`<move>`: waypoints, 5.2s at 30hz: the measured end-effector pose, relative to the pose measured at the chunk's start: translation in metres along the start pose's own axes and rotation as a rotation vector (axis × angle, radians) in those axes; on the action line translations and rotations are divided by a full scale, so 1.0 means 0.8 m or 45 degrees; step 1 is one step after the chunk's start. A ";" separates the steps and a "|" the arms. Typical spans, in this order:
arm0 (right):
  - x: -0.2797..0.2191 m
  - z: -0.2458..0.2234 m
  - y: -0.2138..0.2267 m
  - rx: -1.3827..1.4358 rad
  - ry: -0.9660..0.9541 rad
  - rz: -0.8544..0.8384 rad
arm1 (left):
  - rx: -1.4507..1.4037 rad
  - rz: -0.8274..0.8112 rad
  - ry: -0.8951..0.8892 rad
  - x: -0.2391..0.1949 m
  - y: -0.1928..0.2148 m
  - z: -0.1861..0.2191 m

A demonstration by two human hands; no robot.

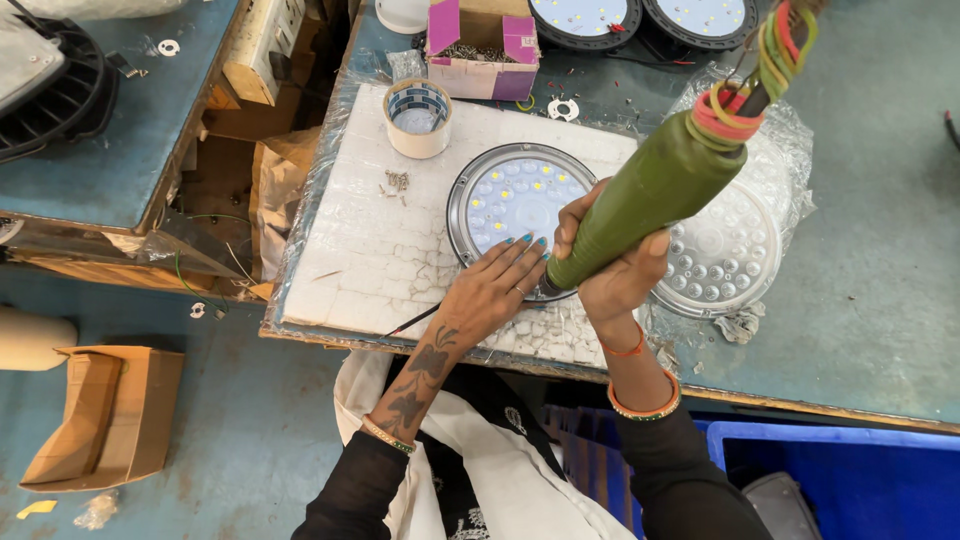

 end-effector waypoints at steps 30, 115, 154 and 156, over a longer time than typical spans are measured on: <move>0.012 -0.084 0.055 -0.133 0.093 0.177 | 0.510 -0.061 0.207 0.036 -0.052 0.068; 0.044 0.006 -0.045 0.072 0.077 -0.020 | -0.721 0.531 1.000 -0.020 0.012 0.022; 0.033 0.029 -0.037 -0.009 0.105 -0.023 | -0.717 0.480 0.925 -0.026 0.014 0.033; 0.029 0.039 -0.029 0.039 0.081 0.015 | -0.742 0.488 0.935 -0.025 0.009 0.034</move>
Point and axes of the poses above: each hand's wrist, its own x-axis towards the middle knuckle, its own y-axis out of the back of the hand, z = x × y, the point moved 1 cm from there along x, towards the middle knuckle, and after that the axes turned 1 degree about z, right-handed, at the moved point
